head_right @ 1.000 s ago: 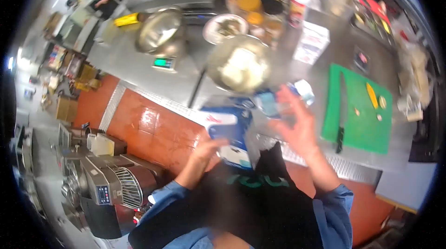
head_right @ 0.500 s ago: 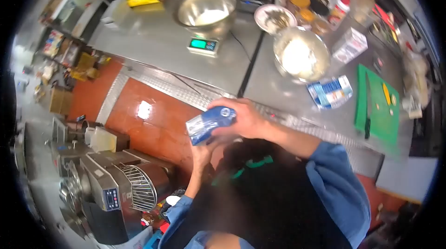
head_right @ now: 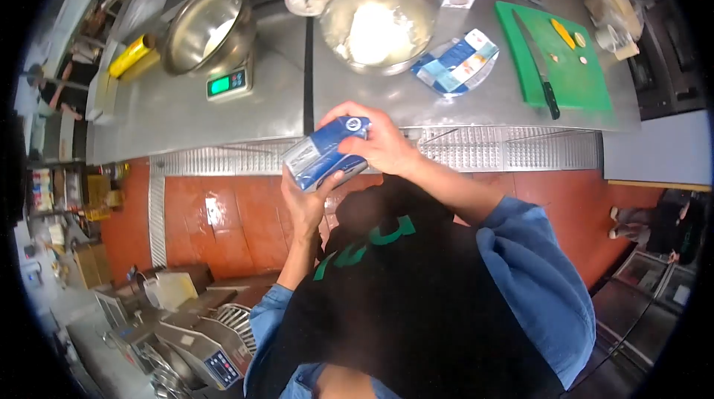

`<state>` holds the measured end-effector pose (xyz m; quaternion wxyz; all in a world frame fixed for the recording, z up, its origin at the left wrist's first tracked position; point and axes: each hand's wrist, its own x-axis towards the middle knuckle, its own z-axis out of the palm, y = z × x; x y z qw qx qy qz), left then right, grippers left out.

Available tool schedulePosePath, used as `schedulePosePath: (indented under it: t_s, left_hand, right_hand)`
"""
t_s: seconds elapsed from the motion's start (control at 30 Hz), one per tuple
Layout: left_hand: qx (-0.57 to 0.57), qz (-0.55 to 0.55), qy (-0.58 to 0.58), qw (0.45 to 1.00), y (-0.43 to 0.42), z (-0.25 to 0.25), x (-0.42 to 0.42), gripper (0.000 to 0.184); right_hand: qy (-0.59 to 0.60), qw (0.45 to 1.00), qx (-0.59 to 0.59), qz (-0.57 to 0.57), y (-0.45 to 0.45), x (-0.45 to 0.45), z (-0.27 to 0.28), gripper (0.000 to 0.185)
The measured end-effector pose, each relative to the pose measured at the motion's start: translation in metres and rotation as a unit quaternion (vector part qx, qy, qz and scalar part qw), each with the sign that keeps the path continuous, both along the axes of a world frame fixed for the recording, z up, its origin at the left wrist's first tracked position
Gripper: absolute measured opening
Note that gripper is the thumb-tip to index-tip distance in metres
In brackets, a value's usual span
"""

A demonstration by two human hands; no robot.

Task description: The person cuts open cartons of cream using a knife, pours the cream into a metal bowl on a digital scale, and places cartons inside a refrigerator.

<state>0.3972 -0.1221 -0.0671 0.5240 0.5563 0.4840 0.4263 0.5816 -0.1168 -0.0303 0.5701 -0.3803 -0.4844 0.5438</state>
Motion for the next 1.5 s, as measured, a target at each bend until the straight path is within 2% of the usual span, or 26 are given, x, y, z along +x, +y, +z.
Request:
schedulePosePath:
  t_s: [0.07, 0.1, 0.13, 0.17, 0.2, 0.27, 0.37, 0.47, 0.5, 0.6, 0.67, 0.7, 0.8, 0.83, 0.87, 0.93, 0.97, 1.0, 1.03, 1.07, 1.1, 1.2, 1.33, 1.4, 1.43, 1.5]
  left_hand:
    - [0.028, -0.036, -0.003, 0.999, 0.007, -0.015, 0.026, 0.065]
    - [0.040, -0.052, 0.072, 0.995, 0.011, -0.018, 0.038, 0.068]
    - [0.075, -0.001, 0.095, 0.993, 0.011, -0.051, 0.056, 0.069]
    - [0.052, -0.007, 0.151, 0.987, 0.013, -0.028, 0.071, 0.068]
    - [0.064, -0.016, 0.124, 0.990, 0.019, -0.017, 0.087, 0.067]
    - [0.092, -0.040, 0.046, 0.994, 0.030, -0.028, 0.115, 0.067]
    - [0.055, -0.073, -0.025, 0.995, 0.038, -0.036, 0.148, 0.068]
    - [0.123, -0.057, 0.097, 0.986, 0.046, -0.055, 0.166, 0.072]
    - [0.128, -0.061, 0.104, 0.985, 0.049, -0.054, 0.172, 0.074]
    - [0.143, -0.062, 0.105, 0.982, 0.046, -0.045, 0.175, 0.083]
    - [0.167, -0.045, 0.078, 0.982, 0.038, -0.009, 0.173, 0.090]
    - [0.186, -0.044, 0.111, 0.975, 0.033, 0.012, 0.172, 0.096]
    - [0.298, -0.062, 0.252, 0.919, 0.033, 0.027, 0.181, 0.094]
    - [0.297, -0.047, 0.272, 0.914, 0.036, 0.025, 0.187, 0.092]
    - [0.340, -0.047, 0.296, 0.892, 0.042, 0.016, 0.191, 0.088]
    - [0.318, -0.054, 0.314, 0.893, 0.045, 0.011, 0.196, 0.059]
    - [0.305, -0.043, 0.311, 0.899, 0.046, 0.011, 0.198, 0.049]
    - [0.302, -0.055, 0.334, 0.891, 0.048, 0.012, 0.198, 0.047]
    - [0.272, -0.045, 0.342, 0.898, 0.045, 0.023, 0.202, 0.047]
    - [0.285, -0.032, 0.319, 0.904, 0.046, 0.020, 0.202, 0.049]
    - [0.244, -0.034, 0.315, 0.917, 0.046, 0.028, 0.204, 0.049]
    - [0.276, -0.048, 0.304, 0.911, 0.049, 0.031, 0.211, 0.048]
    - [0.255, -0.069, 0.338, 0.903, 0.052, 0.030, 0.208, 0.045]
    - [0.265, -0.079, 0.319, 0.906, 0.052, 0.029, 0.208, 0.050]
    - [0.339, -0.114, 0.367, 0.859, 0.054, 0.029, 0.207, 0.056]
    - [0.343, -0.132, 0.384, 0.847, 0.050, 0.035, 0.212, 0.058]
  right_hand:
    - [-0.060, 0.991, 0.049, -0.112, -0.006, 0.022, -0.016, 0.022]
    - [-0.107, 0.982, 0.042, -0.152, -0.007, 0.036, -0.019, 0.021]
    - [-0.146, 0.971, 0.045, -0.183, -0.004, 0.050, -0.024, 0.021]
    - [-0.095, 0.971, 0.002, -0.218, -0.001, 0.058, -0.025, 0.021]
    - [-0.124, 0.963, 0.009, -0.240, 0.004, 0.071, -0.028, 0.021]
    - [-0.117, 0.955, 0.035, -0.270, 0.009, 0.094, -0.034, 0.022]
    - [-0.158, 0.938, 0.095, -0.293, 0.016, 0.119, -0.033, 0.028]
    - [-0.148, 0.932, 0.097, -0.316, 0.020, 0.138, -0.049, 0.030]
    - [-0.136, 0.933, 0.087, -0.322, 0.023, 0.144, -0.052, 0.031]
    - [-0.145, 0.933, 0.125, -0.305, 0.028, 0.153, -0.058, 0.030]
    - [-0.148, 0.933, 0.130, -0.301, 0.034, 0.155, -0.058, 0.024]
    - [-0.150, 0.934, 0.119, -0.302, 0.037, 0.153, -0.056, 0.022]
    - [-0.164, 0.928, 0.110, -0.317, 0.040, 0.151, -0.053, 0.014]
    - [-0.190, 0.919, 0.122, -0.323, 0.040, 0.153, -0.057, 0.012]
    - [-0.166, 0.922, 0.125, -0.327, 0.041, 0.150, -0.063, 0.009]
    - [-0.185, 0.942, 0.072, -0.272, 0.036, 0.150, -0.050, 0.004]
    - [-0.229, 0.935, 0.125, -0.240, 0.042, 0.157, -0.064, 0.004]
    - [-0.158, 0.959, 0.108, -0.210, 0.043, 0.160, -0.065, 0.011]
    - [-0.200, 0.965, 0.093, -0.140, 0.037, 0.171, -0.052, 0.020]
    - [-0.171, 0.976, 0.088, -0.101, 0.032, 0.180, -0.041, 0.034]
    - [-0.195, 0.957, 0.171, -0.131, 0.031, 0.185, -0.040, 0.041]
    - [-0.122, 0.986, 0.042, -0.101, 0.017, 0.198, -0.043, 0.027]
    - [-0.135, 0.976, 0.046, -0.165, 0.018, 0.190, -0.054, 0.016]
    - [-0.165, 0.969, 0.088, -0.164, 0.015, 0.196, -0.053, 0.016]
    - [-0.199, 0.960, 0.139, -0.138, 0.008, 0.211, -0.050, 0.026]
    - [-0.248, 0.939, 0.102, -0.217, -0.017, 0.251, -0.037, 0.040]
